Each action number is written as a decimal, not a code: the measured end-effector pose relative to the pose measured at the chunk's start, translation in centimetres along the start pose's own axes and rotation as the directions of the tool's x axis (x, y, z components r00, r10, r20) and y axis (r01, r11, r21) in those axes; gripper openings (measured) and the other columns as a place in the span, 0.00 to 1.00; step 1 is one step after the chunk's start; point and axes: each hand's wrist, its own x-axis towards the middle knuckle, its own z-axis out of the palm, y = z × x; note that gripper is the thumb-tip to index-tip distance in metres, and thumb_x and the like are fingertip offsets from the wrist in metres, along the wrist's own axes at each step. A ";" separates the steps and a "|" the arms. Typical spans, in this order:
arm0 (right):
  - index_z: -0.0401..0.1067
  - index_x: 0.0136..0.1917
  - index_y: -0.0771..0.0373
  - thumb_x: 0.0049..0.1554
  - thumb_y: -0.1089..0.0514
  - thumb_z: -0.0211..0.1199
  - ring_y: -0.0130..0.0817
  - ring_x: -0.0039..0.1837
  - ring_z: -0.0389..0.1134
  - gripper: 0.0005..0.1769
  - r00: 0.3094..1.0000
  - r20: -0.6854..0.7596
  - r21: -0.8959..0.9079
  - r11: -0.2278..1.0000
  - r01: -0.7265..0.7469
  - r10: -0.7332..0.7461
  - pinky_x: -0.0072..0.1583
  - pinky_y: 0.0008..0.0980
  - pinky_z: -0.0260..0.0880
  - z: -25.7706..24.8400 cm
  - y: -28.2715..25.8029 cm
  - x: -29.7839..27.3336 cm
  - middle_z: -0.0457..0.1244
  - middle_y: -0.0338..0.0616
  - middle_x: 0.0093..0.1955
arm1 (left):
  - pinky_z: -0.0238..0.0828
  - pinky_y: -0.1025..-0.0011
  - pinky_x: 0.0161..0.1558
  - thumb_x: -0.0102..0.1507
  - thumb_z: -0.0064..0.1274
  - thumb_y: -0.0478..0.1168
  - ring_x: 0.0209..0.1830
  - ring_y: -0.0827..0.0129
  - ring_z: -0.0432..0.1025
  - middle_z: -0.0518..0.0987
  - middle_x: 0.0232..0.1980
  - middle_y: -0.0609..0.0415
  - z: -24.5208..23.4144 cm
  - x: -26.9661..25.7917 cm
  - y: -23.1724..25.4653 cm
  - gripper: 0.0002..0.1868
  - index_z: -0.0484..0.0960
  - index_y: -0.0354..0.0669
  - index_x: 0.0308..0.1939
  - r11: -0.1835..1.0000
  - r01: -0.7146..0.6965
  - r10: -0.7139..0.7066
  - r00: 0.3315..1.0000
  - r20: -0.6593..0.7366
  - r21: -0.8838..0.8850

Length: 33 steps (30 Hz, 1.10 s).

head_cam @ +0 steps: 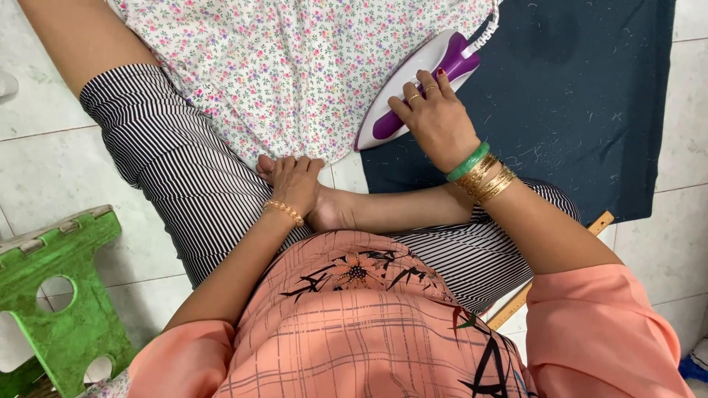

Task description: A person uses an electric iron to press wrinkles out of a floral patterned piece of fabric laid on a mat on the floor.

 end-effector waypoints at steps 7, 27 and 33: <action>0.75 0.60 0.53 0.59 0.56 0.62 0.47 0.71 0.65 0.15 0.999 -0.048 -0.006 1.000 -0.004 0.004 0.73 0.46 0.63 0.1 0.0 -0.1 0.67 0.43 0.61 | 0.58 0.54 0.61 0.61 0.45 0.36 0.49 0.50 0.66 0.78 0.52 0.47 -1.2 0.1 0.4 0.19 0.81 0.47 0.55 0.998 0.057 -0.054 0.995 0.084 -0.034; 0.67 0.82 0.24 0.79 0.40 0.54 0.32 0.87 0.53 0.20 0.912 0.036 -0.686 0.674 -0.275 0.408 0.87 0.66 0.09 16.5 31.3 -15.3 0.61 0.26 0.78 | 0.62 0.56 0.59 0.60 0.57 0.43 0.51 0.54 0.69 0.78 0.50 0.50 -2.7 1.9 1.4 0.16 0.80 0.49 0.52 0.985 0.170 -0.169 0.978 0.123 0.002; 0.81 0.69 0.47 0.62 0.55 0.73 0.39 0.67 0.63 0.22 0.898 -0.182 -0.340 0.831 -0.440 0.401 0.66 0.44 0.52 8.2 20.8 -13.3 0.66 0.40 0.72 | 0.53 0.51 0.62 0.63 0.56 0.47 0.53 0.61 0.63 0.78 0.52 0.58 -4.3 4.2 3.7 0.12 0.83 0.51 0.48 0.971 0.204 -0.231 0.933 0.276 0.122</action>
